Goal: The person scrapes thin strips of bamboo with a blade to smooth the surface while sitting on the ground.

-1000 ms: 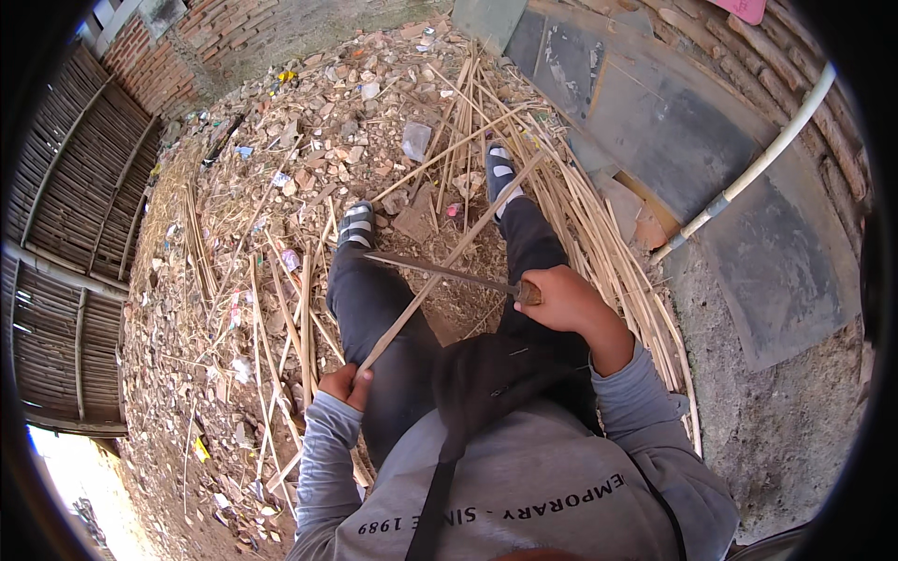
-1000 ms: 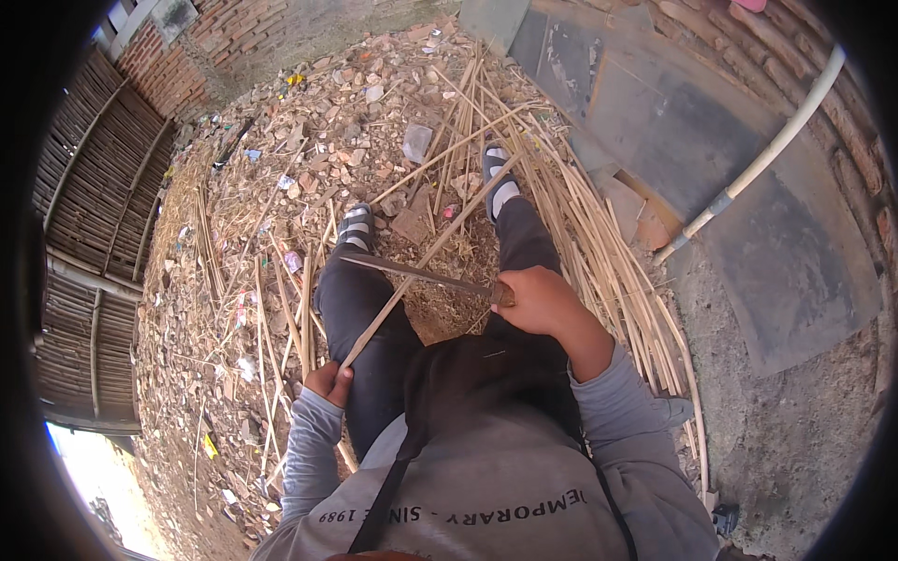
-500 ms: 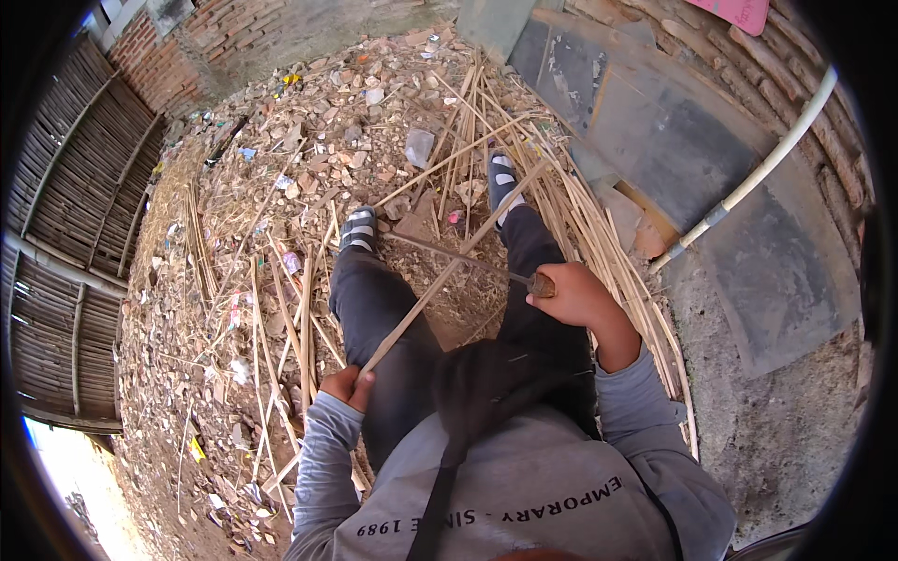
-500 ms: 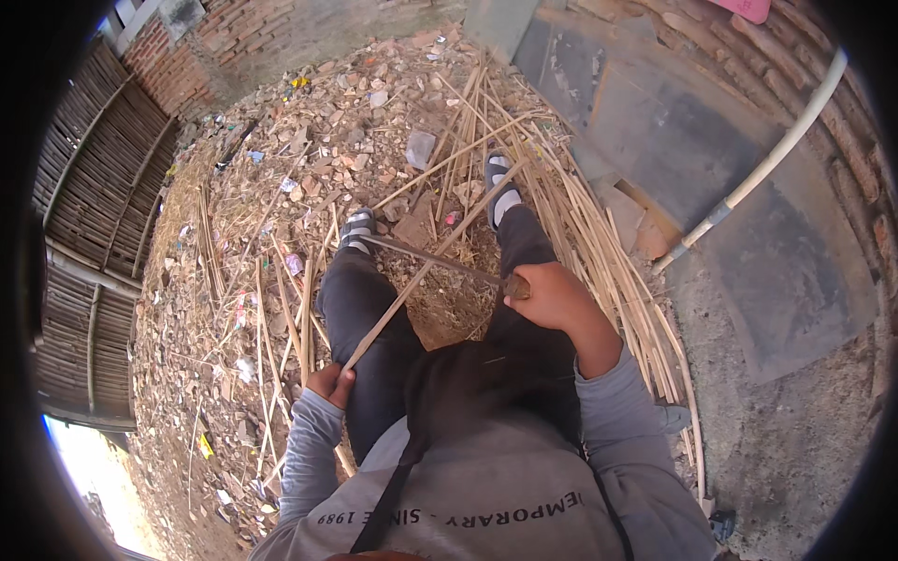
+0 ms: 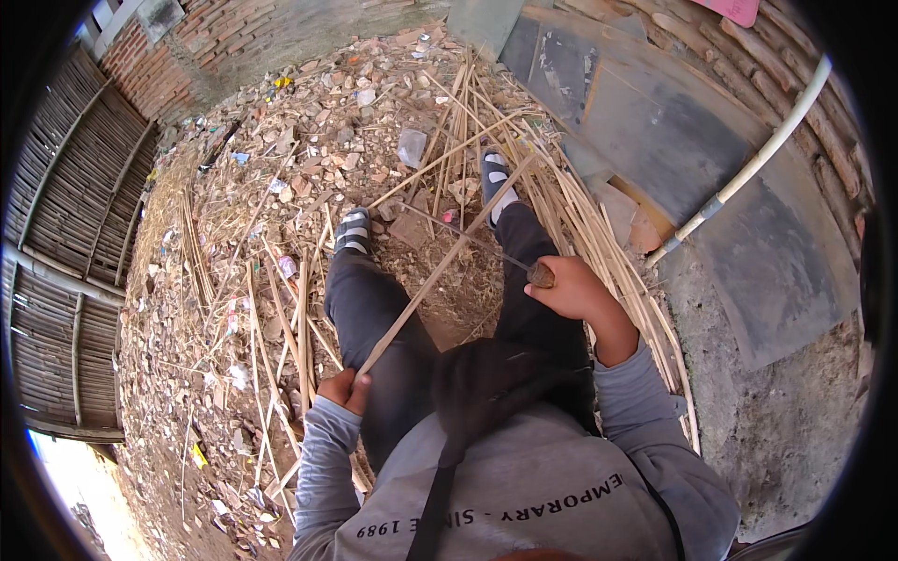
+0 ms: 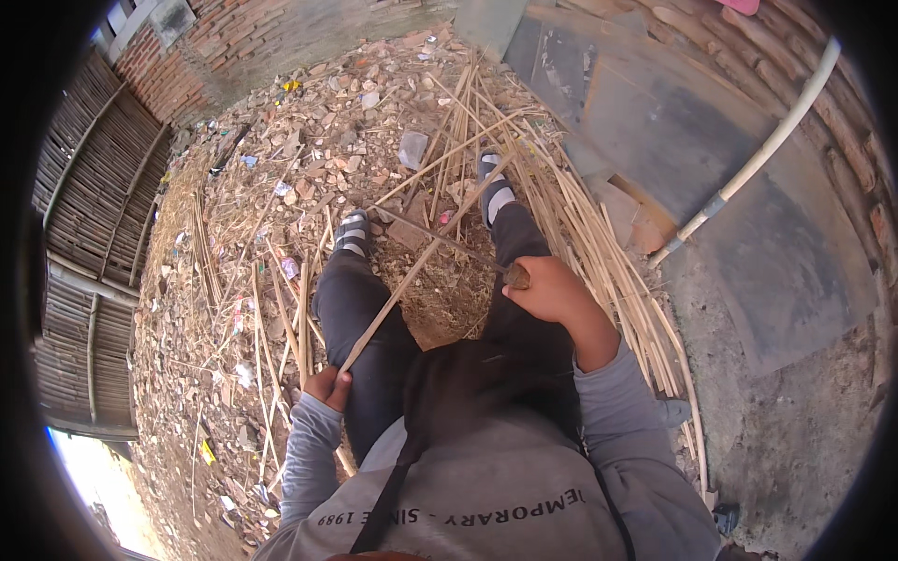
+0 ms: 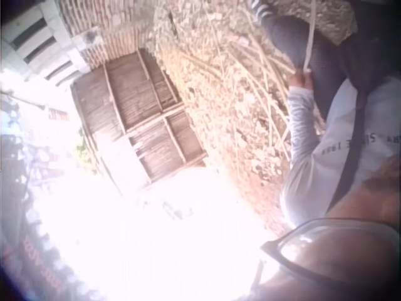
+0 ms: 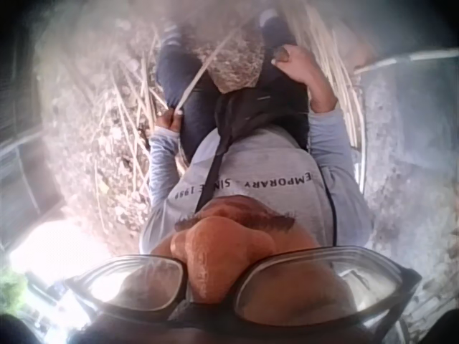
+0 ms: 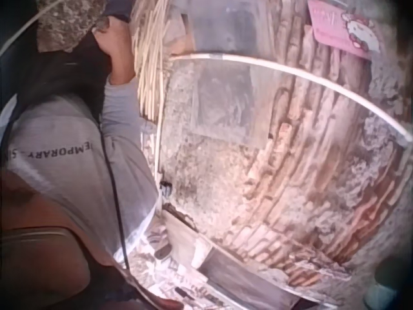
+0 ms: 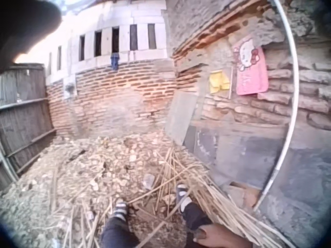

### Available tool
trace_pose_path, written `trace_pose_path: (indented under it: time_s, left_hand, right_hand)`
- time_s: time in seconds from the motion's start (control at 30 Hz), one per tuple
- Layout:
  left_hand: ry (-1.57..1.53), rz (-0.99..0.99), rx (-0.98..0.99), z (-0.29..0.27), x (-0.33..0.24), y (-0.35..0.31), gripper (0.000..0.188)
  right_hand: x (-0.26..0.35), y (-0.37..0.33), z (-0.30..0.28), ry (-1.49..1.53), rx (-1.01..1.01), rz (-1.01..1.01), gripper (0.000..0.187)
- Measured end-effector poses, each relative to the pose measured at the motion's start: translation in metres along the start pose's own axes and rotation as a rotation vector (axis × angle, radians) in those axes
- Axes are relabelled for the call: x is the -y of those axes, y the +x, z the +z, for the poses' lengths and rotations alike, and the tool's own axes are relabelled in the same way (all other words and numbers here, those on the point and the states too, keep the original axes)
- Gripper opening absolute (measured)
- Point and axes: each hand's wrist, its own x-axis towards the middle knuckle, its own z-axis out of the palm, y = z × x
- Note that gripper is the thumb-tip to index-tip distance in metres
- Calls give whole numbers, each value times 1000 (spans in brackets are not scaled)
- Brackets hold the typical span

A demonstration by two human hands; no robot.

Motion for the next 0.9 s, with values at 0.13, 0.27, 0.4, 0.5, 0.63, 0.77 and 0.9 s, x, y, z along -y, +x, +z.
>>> trace_pose_path:
  time_s: [0.13,0.27,0.4,0.5,0.63,0.77,0.9]
  left_hand:
    - [0,-17,11,-1,-5,0,47]
    - [-4,-39,16,-3,-14,2,44]
    - [1,-55,40,-2,-2,0,52]
    - [-14,-88,38,0,-2,0,54]
    - [-6,-11,-4,1,-4,1,43]
    - [-14,-3,-11,1,1,1,43]
    - [16,14,-32,4,3,0,44]
  right_hand:
    - [3,-8,23,-19,132,-65,33]
    - [15,-7,6,-47,159,10,32]
    - [13,-3,0,-41,76,-18,35]
    - [10,-6,19,0,78,-42,35]
    - [17,-13,20,-20,212,-55,35]
    - [16,-6,7,-45,187,-10,36]
    - [6,-4,16,15,66,-28,36]
